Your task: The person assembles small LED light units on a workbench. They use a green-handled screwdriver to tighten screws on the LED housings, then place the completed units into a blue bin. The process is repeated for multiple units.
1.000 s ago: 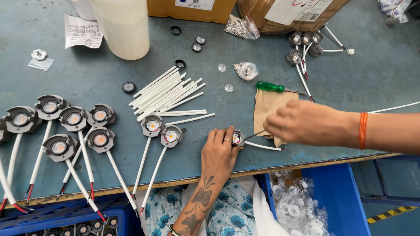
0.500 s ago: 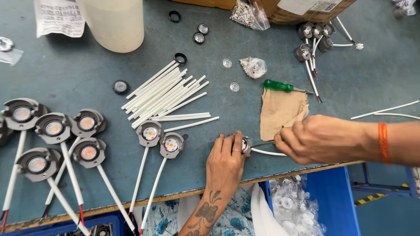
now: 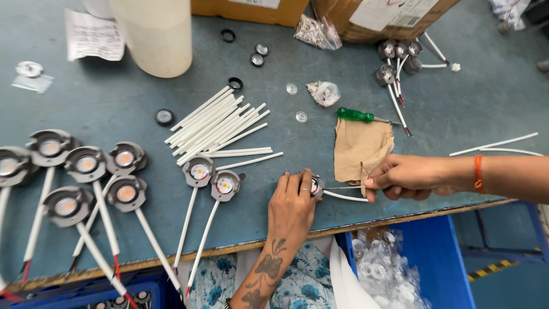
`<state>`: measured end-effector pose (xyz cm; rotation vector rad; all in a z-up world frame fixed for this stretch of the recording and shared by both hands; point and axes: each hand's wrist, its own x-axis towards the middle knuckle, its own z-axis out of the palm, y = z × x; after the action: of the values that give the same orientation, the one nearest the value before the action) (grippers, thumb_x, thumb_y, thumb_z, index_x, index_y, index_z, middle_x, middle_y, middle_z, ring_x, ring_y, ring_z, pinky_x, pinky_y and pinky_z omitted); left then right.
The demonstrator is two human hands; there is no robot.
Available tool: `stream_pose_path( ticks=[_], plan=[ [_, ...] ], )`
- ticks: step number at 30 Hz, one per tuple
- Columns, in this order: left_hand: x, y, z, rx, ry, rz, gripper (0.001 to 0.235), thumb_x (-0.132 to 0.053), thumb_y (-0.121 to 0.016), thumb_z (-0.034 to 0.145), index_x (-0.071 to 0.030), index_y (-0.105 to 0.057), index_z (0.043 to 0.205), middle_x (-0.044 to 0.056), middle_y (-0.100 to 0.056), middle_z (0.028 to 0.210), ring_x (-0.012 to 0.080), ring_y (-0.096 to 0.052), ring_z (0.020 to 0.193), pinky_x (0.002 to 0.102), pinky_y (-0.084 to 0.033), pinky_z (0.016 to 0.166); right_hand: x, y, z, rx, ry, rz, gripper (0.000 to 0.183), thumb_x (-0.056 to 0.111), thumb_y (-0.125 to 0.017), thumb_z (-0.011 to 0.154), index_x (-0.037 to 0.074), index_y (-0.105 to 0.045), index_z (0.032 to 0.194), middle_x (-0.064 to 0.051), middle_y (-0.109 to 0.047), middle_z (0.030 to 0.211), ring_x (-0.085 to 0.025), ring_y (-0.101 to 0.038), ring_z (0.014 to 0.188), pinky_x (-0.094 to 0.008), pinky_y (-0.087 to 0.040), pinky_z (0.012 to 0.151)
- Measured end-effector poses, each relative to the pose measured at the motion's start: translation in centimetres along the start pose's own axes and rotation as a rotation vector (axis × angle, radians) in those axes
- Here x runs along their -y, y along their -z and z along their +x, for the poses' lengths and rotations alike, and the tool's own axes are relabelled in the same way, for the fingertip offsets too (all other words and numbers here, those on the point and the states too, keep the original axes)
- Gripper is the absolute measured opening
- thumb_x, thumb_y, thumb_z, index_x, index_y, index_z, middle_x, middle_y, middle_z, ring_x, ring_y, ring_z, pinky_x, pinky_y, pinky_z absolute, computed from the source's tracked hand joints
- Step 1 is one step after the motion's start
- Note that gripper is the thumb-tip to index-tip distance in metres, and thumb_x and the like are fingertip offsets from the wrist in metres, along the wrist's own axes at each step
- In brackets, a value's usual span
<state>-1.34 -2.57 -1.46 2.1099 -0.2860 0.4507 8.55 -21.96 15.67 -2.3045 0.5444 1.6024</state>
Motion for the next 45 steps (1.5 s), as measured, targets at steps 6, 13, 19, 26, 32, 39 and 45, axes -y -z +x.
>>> stream_pose_path(
  ticks=[6,13,19,26,32,39,45],
  plan=[
    [-0.3,0.6,0.0,0.003,0.044,0.025,0.061,-0.017,-0.086,0.071,0.004,-0.067,0.125,0.015,-0.066,0.11,0.0357,-0.061,0.108,0.043,-0.054,0.09,0.5,-0.7,-1.1,-0.339,0.395,-0.542,0.026,0.037,-0.073,0.089,0.012,-0.068,0.092,0.001,-0.059,0.07,-0.016,-0.053,0.06,-0.034,-0.039,0.053],
    [-0.5,0.6,-0.2,-0.004,0.03,0.056,0.061,-0.019,-0.085,0.072,0.006,-0.066,0.125,0.015,-0.065,0.106,0.0344,-0.061,0.105,0.042,-0.054,0.086,1.3,-0.9,-2.9,-0.775,1.249,-1.797,0.034,0.02,-0.067,0.074,0.003,-0.069,0.104,-0.004,-0.066,0.083,-0.017,-0.067,0.071,-0.029,-0.05,0.051],
    [-0.8,1.0,-0.1,0.002,0.042,0.015,0.058,-0.016,-0.083,0.075,0.006,-0.066,0.126,0.014,-0.067,0.113,0.0319,-0.062,0.104,0.041,-0.054,0.086,2.9,-0.7,-3.6,-0.674,1.311,-2.322,0.029,0.016,-0.062,0.079,-0.008,-0.067,0.095,0.002,-0.055,0.072,-0.007,-0.058,0.056,-0.024,-0.043,0.04],
    [-0.6,0.7,-0.1,-0.037,0.039,0.004,0.057,-0.015,-0.083,0.074,0.007,-0.066,0.124,0.017,-0.068,0.114,0.0362,-0.063,0.107,0.046,-0.053,0.096,2.4,0.3,-2.2,-0.502,1.169,-2.253,0.044,0.014,-0.059,0.082,-0.018,-0.064,0.113,-0.008,-0.063,0.073,-0.014,-0.062,0.053,-0.027,-0.043,0.036],
    [-0.1,0.0,-0.2,-0.003,0.012,0.017,0.056,-0.012,-0.082,0.077,0.008,-0.064,0.126,0.02,-0.067,0.115,0.0371,-0.063,0.109,0.045,-0.054,0.096,0.3,-0.9,-1.3,-0.335,0.733,-1.712,0.056,0.015,-0.059,0.084,-0.01,-0.055,0.134,-0.019,-0.067,0.096,-0.027,-0.072,0.062,-0.038,-0.056,0.041],
    [-0.1,-0.3,-0.4,-0.01,-0.002,0.033,0.057,-0.012,-0.082,0.076,0.009,-0.064,0.126,0.02,-0.067,0.117,0.0354,-0.063,0.107,0.043,-0.055,0.092,-1.2,0.1,1.4,-0.414,0.701,-0.768,0.021,0.025,-0.067,0.09,0.018,-0.085,0.1,-0.004,-0.074,0.067,-0.022,-0.071,0.056,-0.038,-0.052,0.051],
    [-0.3,0.4,-0.1,0.001,0.002,0.031,0.061,-0.015,-0.085,0.071,0.007,-0.066,0.125,0.014,-0.067,0.112,0.0303,-0.062,0.102,0.039,-0.054,0.083,0.2,1.8,1.9,-0.066,0.142,-0.236,0.032,0.032,-0.064,0.103,0.005,-0.082,0.108,-0.013,-0.054,0.074,-0.027,-0.038,0.062,-0.046,-0.028,0.056]
  ],
)
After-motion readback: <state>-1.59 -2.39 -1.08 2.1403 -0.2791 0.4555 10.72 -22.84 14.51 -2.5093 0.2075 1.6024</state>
